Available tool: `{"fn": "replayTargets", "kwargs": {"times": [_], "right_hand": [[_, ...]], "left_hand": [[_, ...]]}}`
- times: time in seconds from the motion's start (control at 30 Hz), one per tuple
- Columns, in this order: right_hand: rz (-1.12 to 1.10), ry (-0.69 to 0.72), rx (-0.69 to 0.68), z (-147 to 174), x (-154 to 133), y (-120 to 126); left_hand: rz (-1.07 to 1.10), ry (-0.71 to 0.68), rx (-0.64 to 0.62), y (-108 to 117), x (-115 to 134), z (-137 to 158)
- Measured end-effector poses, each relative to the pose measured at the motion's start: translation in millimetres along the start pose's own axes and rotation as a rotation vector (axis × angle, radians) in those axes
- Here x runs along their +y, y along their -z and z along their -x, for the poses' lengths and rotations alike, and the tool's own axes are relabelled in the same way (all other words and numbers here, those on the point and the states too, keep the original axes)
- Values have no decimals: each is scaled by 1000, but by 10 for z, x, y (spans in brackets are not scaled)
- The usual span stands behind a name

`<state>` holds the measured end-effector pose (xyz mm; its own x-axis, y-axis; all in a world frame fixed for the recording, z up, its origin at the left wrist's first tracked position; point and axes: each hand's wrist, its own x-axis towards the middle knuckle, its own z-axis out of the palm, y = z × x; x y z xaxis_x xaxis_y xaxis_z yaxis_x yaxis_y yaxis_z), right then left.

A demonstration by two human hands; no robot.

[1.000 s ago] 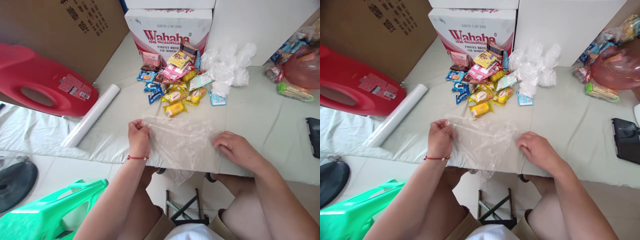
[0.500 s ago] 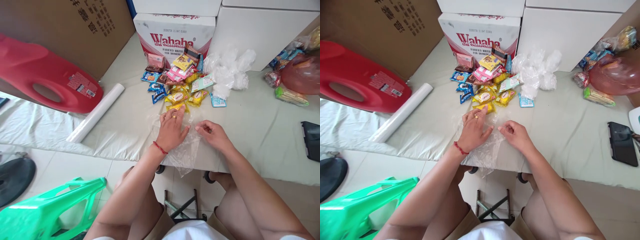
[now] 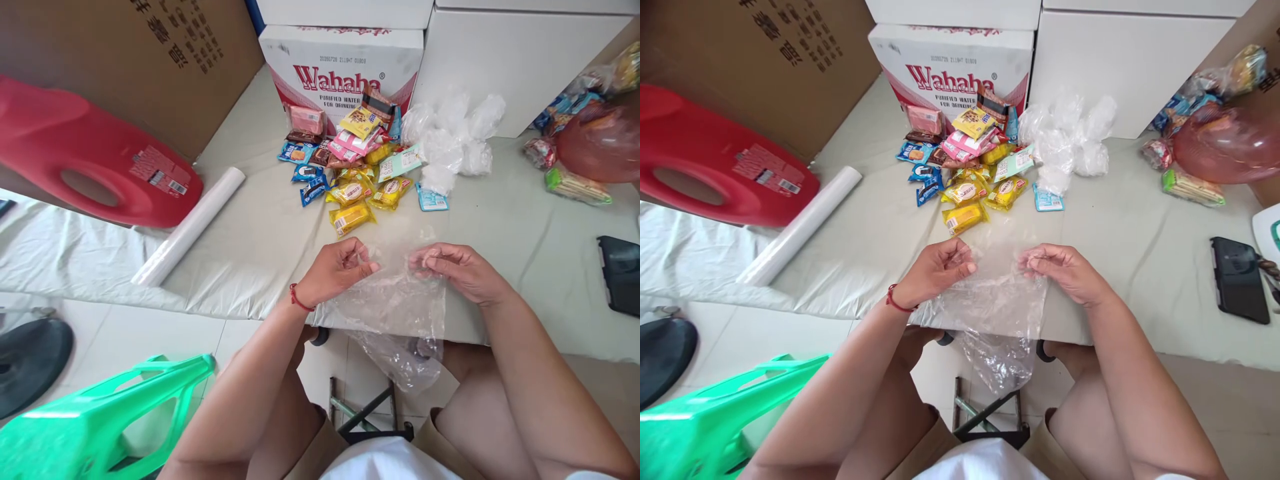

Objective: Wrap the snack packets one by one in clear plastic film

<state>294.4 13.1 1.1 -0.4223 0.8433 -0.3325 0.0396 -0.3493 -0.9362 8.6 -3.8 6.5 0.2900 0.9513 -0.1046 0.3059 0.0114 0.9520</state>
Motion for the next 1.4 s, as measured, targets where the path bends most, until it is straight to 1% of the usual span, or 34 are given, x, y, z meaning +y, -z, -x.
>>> {"fn": "replayTargets", "kwargs": {"times": [0.07, 0.17, 0.23, 0.3, 0.37, 0.43, 0.5, 0.57, 0.67, 0.73, 0.8, 0.9, 0.97, 1.03, 1.17, 1.27, 1.33, 1.4], "right_hand": [[6, -70, 44, 26, -7, 134], [23, -133, 128, 61, 9, 334], [50, -146, 181, 79, 22, 431], [70, -139, 209, 89, 26, 476], [90, -112, 199, 90, 19, 462], [104, -77, 166, 81, 6, 398], [103, -50, 123, 66, -9, 305], [100, -32, 71, 49, -24, 214], [118, -17, 3, 32, -38, 135], [134, -34, 6, 30, -38, 145], [151, -60, 54, 31, -26, 205], [173, -87, 144, 33, -1, 337], [179, -103, 176, 31, 8, 412], [172, -115, 191, 25, 2, 456], [190, -117, 238, -4, -30, 474], [247, -103, 261, -41, -34, 480], [281, -97, 266, -71, -14, 484], [325, -93, 268, -102, 21, 485]], "left_hand": [[130, 42, 41, -20, -9, 12], [199, 55, 174, -64, -25, 24], [165, 70, 294, -94, -39, 45], [101, 88, 401, -121, -53, 77], [21, 79, 449, -144, -58, 106], [-49, 35, 427, -172, -43, 115], [-74, 10, 341, -212, -9, 97], [-76, 66, 245, -267, 29, 62], [-76, 225, 131, -351, 52, 16], [26, 258, 96, -378, 43, 9], [181, 241, 110, -365, 28, 24], [353, 282, 210, -287, 14, 73], [421, 341, 280, -226, 4, 107], [443, 373, 347, -176, -13, 130], [378, 409, 445, -78, -58, 140], [305, 498, 435, 41, -97, 150], [198, 531, 416, 138, -142, 168], [20, 512, 412, 228, -210, 183]]}}
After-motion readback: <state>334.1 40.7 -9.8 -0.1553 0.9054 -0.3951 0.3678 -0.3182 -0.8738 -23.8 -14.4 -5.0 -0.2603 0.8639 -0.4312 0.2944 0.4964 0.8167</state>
